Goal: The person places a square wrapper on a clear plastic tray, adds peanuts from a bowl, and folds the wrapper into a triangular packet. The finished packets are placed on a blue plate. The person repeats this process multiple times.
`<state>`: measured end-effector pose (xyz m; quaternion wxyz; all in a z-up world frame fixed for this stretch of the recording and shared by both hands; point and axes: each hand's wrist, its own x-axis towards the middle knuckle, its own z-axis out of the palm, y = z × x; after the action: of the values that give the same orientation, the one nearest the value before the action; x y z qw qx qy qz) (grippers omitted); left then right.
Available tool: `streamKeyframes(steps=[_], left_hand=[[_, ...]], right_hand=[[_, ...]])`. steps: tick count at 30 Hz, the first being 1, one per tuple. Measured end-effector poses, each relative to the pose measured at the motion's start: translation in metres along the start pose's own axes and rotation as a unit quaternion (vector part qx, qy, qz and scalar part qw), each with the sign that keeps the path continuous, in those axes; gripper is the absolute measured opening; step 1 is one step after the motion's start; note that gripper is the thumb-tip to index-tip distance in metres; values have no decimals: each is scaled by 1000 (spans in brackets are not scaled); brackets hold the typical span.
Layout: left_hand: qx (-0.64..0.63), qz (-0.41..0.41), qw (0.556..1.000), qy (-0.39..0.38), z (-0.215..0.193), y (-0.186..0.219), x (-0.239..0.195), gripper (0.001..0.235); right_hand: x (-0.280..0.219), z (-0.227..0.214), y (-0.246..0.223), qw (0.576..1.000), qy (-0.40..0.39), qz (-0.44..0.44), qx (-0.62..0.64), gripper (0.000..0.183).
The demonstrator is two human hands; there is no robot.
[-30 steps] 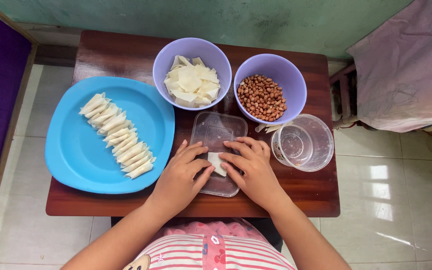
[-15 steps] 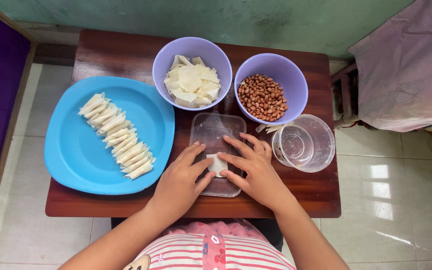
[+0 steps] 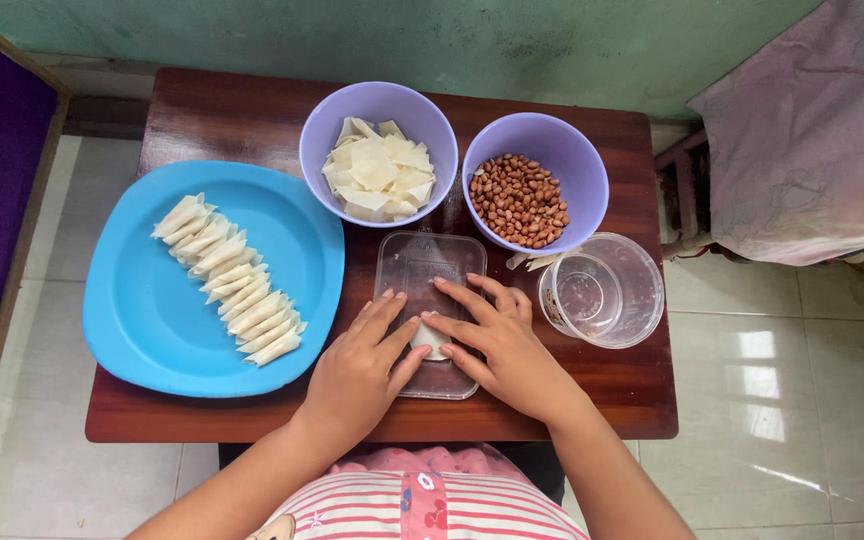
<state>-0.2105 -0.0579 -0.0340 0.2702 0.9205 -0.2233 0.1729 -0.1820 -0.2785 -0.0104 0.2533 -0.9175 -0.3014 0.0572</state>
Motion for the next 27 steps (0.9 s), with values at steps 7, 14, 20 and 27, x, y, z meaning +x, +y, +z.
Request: streamKeyframes(steps=[7,14,20,27], left_hand=[[-16,46,998,26,-1,0,2,29],[18,69,997,3,-9,5,8,15],[-38,74,997,-9,-38,15,29,18],[-29,146,988,-35,-76,25,99,12]], right_hand=[[-3,1,-1,999,37,-35,8,33],[-4,4,-4,993,92,-60,44,23],[-10,-24,-21,981,149,-92,79,20],[-17,-98,-4,972,232,-30,-18,24]])
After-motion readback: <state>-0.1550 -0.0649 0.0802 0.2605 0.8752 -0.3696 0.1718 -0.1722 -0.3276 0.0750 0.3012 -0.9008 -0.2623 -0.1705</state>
